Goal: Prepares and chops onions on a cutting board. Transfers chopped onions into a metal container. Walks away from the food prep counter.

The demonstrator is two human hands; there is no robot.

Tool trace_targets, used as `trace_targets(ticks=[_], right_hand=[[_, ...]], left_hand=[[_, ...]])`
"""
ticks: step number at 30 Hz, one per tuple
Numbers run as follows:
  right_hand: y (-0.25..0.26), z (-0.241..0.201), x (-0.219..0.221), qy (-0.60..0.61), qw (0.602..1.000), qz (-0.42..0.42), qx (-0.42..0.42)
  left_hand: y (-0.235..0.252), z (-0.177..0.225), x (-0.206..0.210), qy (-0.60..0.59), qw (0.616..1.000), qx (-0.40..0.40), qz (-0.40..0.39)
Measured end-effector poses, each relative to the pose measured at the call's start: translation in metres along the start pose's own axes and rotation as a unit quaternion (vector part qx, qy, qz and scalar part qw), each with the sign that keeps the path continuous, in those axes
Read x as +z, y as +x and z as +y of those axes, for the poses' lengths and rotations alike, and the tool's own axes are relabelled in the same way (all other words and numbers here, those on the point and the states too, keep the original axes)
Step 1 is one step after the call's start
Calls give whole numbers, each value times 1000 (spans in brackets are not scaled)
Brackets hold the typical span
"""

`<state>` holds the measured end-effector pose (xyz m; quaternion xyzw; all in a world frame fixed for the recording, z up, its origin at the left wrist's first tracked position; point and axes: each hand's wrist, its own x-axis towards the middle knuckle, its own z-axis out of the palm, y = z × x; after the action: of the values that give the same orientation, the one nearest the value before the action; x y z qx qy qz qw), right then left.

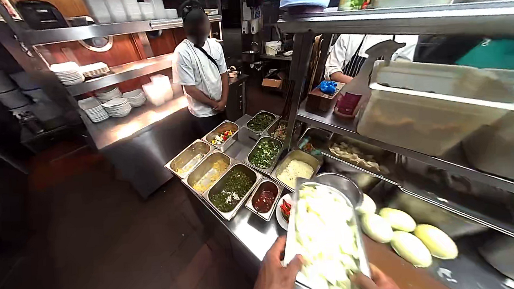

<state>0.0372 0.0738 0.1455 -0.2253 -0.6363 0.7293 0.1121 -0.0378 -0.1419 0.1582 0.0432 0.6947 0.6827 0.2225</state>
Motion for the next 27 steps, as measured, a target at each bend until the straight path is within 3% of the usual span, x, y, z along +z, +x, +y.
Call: trace_targets(ticks=[5,9,11,15,18,22,27], right_hand=[[86,5,136,-31,996,-69,-54],[152,12,226,15,992,-107,-72],[175,9,255,8,991,-132,-33],[166,21,242,-9,969,-246,-4],[134,51,204,-9,968,-248,49],[102,76,152,-36,988,-87,127],[62,75,121,-31,980,146,129]], left_hand=[[90,39,-108,227,957,-64,171],[171,62,-186,270,941,-27,203],[214,70,-226,281,936,-14,210],[303,77,-264,213,957,-4,196],[355,76,-268,172,968,-30,180],[428,53,-287,201,968,-20,148],[483,30,-307,237,966,-5,106]])
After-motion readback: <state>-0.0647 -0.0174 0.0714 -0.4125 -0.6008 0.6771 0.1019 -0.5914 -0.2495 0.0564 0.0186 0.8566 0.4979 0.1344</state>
